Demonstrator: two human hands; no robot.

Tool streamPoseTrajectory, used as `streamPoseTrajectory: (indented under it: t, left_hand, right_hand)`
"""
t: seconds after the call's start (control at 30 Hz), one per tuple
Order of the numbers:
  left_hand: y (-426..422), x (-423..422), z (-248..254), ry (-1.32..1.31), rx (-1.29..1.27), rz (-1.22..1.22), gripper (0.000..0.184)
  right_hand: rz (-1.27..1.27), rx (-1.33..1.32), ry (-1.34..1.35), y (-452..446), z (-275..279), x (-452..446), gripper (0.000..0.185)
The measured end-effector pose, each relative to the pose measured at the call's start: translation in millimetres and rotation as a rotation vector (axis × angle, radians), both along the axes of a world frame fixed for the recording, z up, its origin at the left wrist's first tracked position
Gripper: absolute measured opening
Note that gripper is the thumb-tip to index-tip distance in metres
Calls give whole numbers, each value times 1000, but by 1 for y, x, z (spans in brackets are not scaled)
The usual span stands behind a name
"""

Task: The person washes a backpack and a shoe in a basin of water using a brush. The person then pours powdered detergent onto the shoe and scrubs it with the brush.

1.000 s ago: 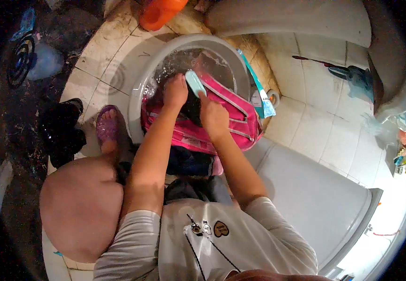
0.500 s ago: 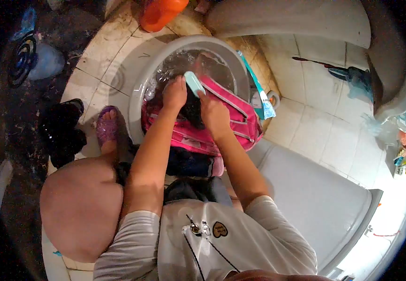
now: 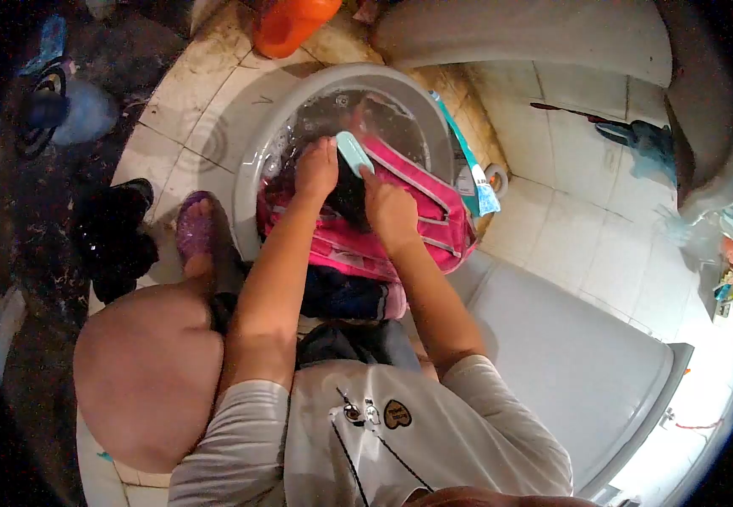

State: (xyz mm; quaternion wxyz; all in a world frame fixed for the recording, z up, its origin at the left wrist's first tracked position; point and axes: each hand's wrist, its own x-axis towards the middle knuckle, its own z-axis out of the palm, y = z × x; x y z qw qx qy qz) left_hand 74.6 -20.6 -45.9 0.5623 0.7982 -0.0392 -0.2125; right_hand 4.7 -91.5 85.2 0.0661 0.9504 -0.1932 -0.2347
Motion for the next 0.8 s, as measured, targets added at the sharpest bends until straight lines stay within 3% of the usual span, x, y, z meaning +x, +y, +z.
streamPoseTrajectory:
  t: [0.27,0.47,0.63,0.7,0.8]
  left_hand:
    - [-5,-4,-3,-10,26,-55,37]
    - [3,1,3,-14,22,-33,36]
    - [-1,-3,-7,-2,-55,-36,38]
    - [-6,-6,-7,-42,-10,-22,37]
    - [-6,-4,-10,-60,1,-56,35]
  right_hand:
    - [10,3,43,-11,37,-64,36]
    - [-36,-7,53,14,4,20,38]
    - [52,43,-23,1,30,-36,40]
    - [-42,-69,190,0,45,-55,40]
    - [-44,-17,109,4,40,-42,38]
